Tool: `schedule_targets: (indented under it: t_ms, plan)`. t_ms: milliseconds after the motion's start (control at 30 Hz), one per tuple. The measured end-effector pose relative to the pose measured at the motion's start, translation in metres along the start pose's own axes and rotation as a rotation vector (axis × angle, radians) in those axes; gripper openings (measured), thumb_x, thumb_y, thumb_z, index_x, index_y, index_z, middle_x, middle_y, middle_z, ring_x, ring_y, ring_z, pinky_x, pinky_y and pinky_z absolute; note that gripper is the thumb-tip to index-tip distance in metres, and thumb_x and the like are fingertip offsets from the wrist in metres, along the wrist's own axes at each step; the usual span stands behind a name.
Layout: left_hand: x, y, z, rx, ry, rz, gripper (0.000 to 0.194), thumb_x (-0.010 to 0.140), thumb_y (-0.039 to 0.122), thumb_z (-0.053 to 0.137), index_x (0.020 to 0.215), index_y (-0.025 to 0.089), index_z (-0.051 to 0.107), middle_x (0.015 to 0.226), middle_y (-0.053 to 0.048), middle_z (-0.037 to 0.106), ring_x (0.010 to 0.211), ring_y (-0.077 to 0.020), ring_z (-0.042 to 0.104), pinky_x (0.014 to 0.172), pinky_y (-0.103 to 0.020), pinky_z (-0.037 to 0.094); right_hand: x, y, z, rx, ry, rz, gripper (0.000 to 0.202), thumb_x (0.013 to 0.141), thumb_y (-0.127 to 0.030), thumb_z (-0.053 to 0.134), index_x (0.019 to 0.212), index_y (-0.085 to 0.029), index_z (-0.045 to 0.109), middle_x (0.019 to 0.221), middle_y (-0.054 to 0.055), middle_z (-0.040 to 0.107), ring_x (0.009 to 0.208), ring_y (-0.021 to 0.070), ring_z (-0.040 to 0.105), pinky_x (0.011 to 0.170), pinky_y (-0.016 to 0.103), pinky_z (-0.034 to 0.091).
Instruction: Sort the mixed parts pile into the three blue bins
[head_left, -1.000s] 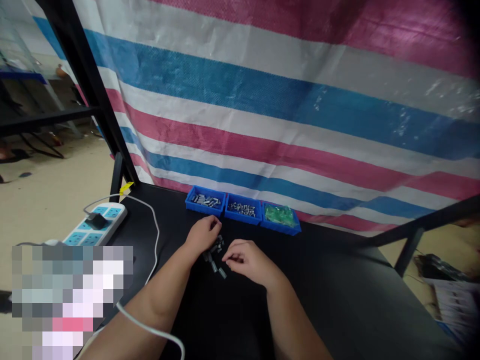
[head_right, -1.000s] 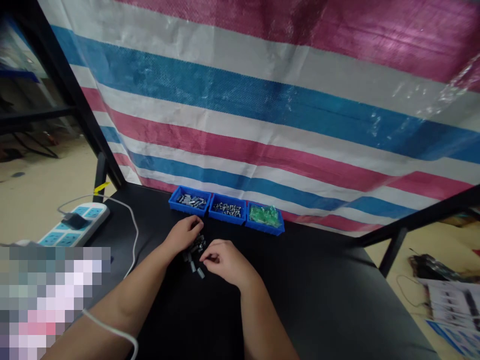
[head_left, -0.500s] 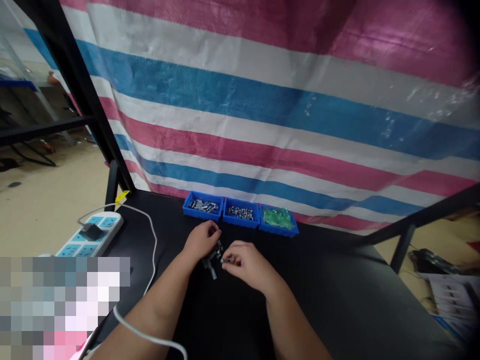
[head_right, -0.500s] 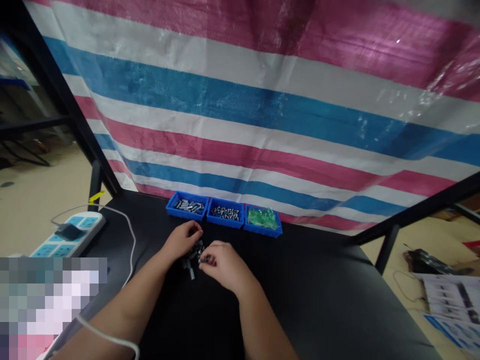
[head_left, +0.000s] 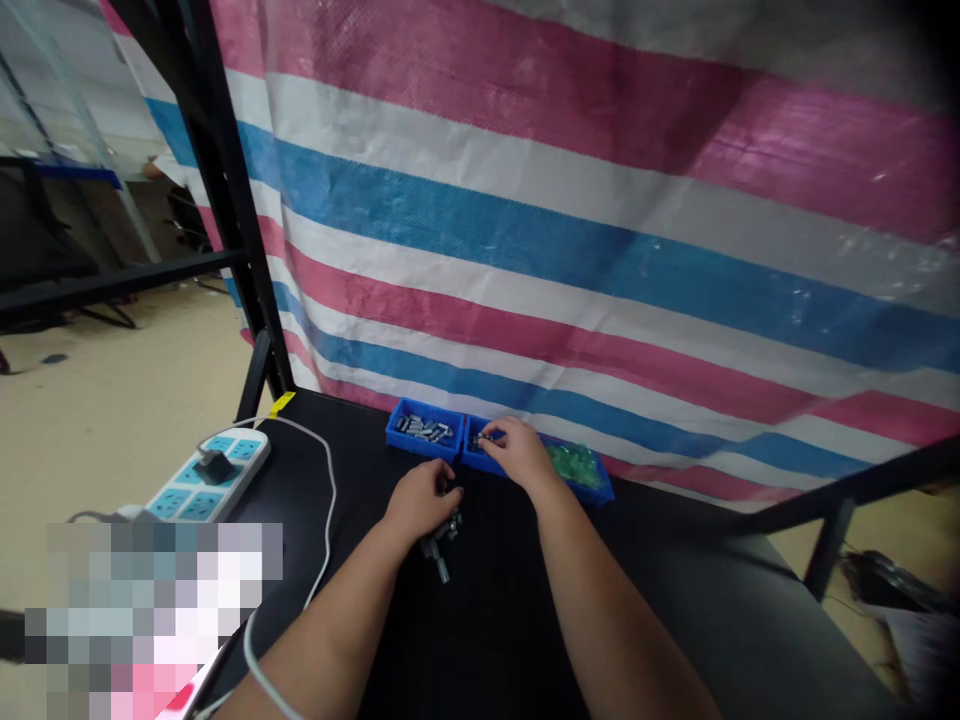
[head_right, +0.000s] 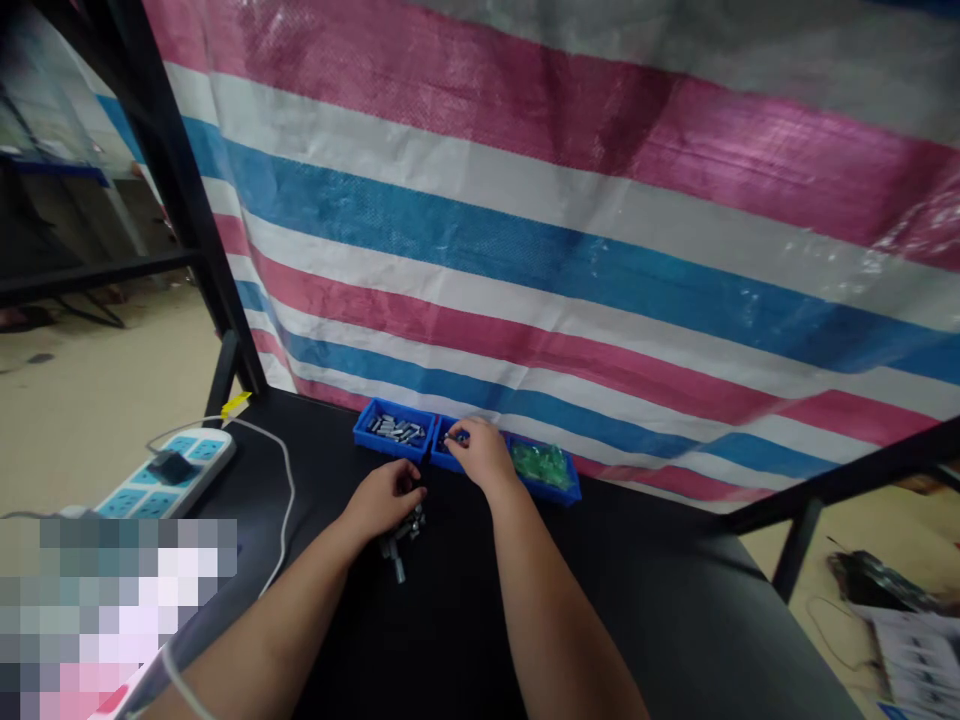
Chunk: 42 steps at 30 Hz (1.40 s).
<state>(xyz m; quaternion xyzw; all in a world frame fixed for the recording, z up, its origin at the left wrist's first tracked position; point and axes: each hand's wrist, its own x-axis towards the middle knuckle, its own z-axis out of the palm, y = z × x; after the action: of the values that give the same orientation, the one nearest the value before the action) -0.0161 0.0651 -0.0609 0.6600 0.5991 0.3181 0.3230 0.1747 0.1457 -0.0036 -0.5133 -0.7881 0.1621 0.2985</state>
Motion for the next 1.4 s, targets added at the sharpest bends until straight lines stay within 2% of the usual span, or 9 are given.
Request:
schedule_targets:
  t_ms: [167, 300, 433, 533, 700, 833, 1033, 1200, 1400]
  plan:
    - [0.001, 0.002, -0.002, 0.011, -0.006, -0.023, 0.017, 0.086, 0.035, 0.06, 0.093, 0.021, 0.066, 0.082, -0.002, 0.069, 0.072, -0.0165, 0.061, 0.064, -0.026, 0.041, 0.016, -0.026, 0.033, 0.01, 0.024, -0.029, 0.013, 0.083, -0.025, 0.07, 0.095, -0.02, 0.072, 0.092, 0.005, 0.073, 0.068, 0.0158, 0.065, 0.071, 0.029, 0.052]
    - [0.002, 0.002, -0.003, 0.029, 0.013, -0.014, 0.018, 0.09, 0.035, 0.054, 0.091, 0.022, 0.067, 0.087, -0.004, 0.071, 0.077, -0.0181, 0.063, 0.068, -0.027, 0.042, 0.018, -0.039, 0.04, -0.114, 0.035, -0.034, 0.013, 0.078, -0.02, 0.073, 0.092, -0.02, 0.073, 0.093, 0.007, 0.073, 0.074, 0.0184, 0.064, 0.077, 0.032, 0.051]
    - [0.003, 0.002, -0.005, -0.034, 0.03, -0.02, 0.039, 0.099, 0.043, 0.037, 0.092, 0.022, 0.069, 0.093, -0.006, 0.073, 0.087, -0.0207, 0.066, 0.074, -0.028, 0.043, -0.02, -0.033, 0.028, 0.003, 0.023, -0.004, 0.009, 0.082, -0.022, 0.067, 0.09, -0.02, 0.071, 0.081, 0.003, 0.07, 0.068, 0.016, 0.062, 0.069, 0.028, 0.05]
    - [0.002, 0.002, -0.005, -0.111, 0.053, -0.064, 0.054, 0.101, 0.051, 0.026, 0.093, 0.022, 0.07, 0.096, -0.006, 0.074, 0.089, -0.0212, 0.067, 0.072, -0.028, 0.044, -0.062, -0.022, 0.024, 0.102, -0.127, 0.066, 0.01, 0.081, -0.024, 0.068, 0.09, -0.02, 0.07, 0.074, 0.0, 0.068, 0.061, 0.0136, 0.059, 0.061, 0.026, 0.048]
    - [0.001, 0.001, -0.001, -0.097, 0.056, -0.065, 0.059, 0.101, 0.057, 0.023, 0.091, 0.022, 0.071, 0.093, -0.005, 0.073, 0.086, -0.0208, 0.066, 0.07, -0.027, 0.044, -0.102, -0.012, 0.038, 0.116, -0.204, 0.027, 0.028, 0.076, -0.022, 0.076, 0.104, -0.021, 0.072, 0.1, 0.004, 0.065, 0.075, 0.014, 0.06, 0.07, 0.028, 0.05]
    - [0.001, 0.0, 0.0, -0.08, 0.057, -0.058, 0.059, 0.1, 0.057, 0.023, 0.091, 0.022, 0.07, 0.089, -0.005, 0.072, 0.083, -0.0205, 0.065, 0.069, -0.027, 0.044, -0.103, -0.01, 0.046, 0.119, -0.161, 0.039, 0.015, 0.079, -0.018, 0.072, 0.094, -0.021, 0.074, 0.098, 0.003, 0.062, 0.076, 0.0135, 0.059, 0.071, 0.027, 0.049]
    - [0.001, 0.001, 0.0, -0.104, 0.055, -0.065, 0.059, 0.1, 0.057, 0.024, 0.089, 0.021, 0.069, 0.083, -0.004, 0.07, 0.079, -0.02, 0.064, 0.068, -0.028, 0.043, -0.107, -0.018, 0.041, 0.237, -0.116, -0.008, 0.012, 0.077, -0.013, 0.069, 0.087, -0.019, 0.066, 0.076, -0.003, 0.059, 0.065, 0.0116, 0.054, 0.062, 0.023, 0.042]
    - [0.0, 0.001, 0.0, -0.117, 0.056, -0.038, 0.058, 0.1, 0.057, 0.024, 0.088, 0.022, 0.068, 0.081, -0.003, 0.07, 0.078, -0.0199, 0.064, 0.069, -0.028, 0.043, -0.11, -0.032, 0.041, 0.235, -0.171, -0.172, 0.016, 0.076, -0.009, 0.071, 0.083, -0.021, 0.064, 0.089, 0.0, 0.061, 0.087, 0.0156, 0.058, 0.08, 0.026, 0.046]
    - [0.002, 0.0, 0.002, -0.093, 0.047, -0.053, 0.057, 0.099, 0.057, 0.026, 0.087, 0.022, 0.068, 0.083, -0.003, 0.071, 0.078, -0.0201, 0.064, 0.069, -0.028, 0.043, -0.106, -0.031, 0.055, 0.149, -0.231, -0.226, 0.017, 0.077, -0.005, 0.072, 0.077, -0.021, 0.065, 0.081, 0.0, 0.061, 0.09, 0.0176, 0.057, 0.079, 0.026, 0.046]
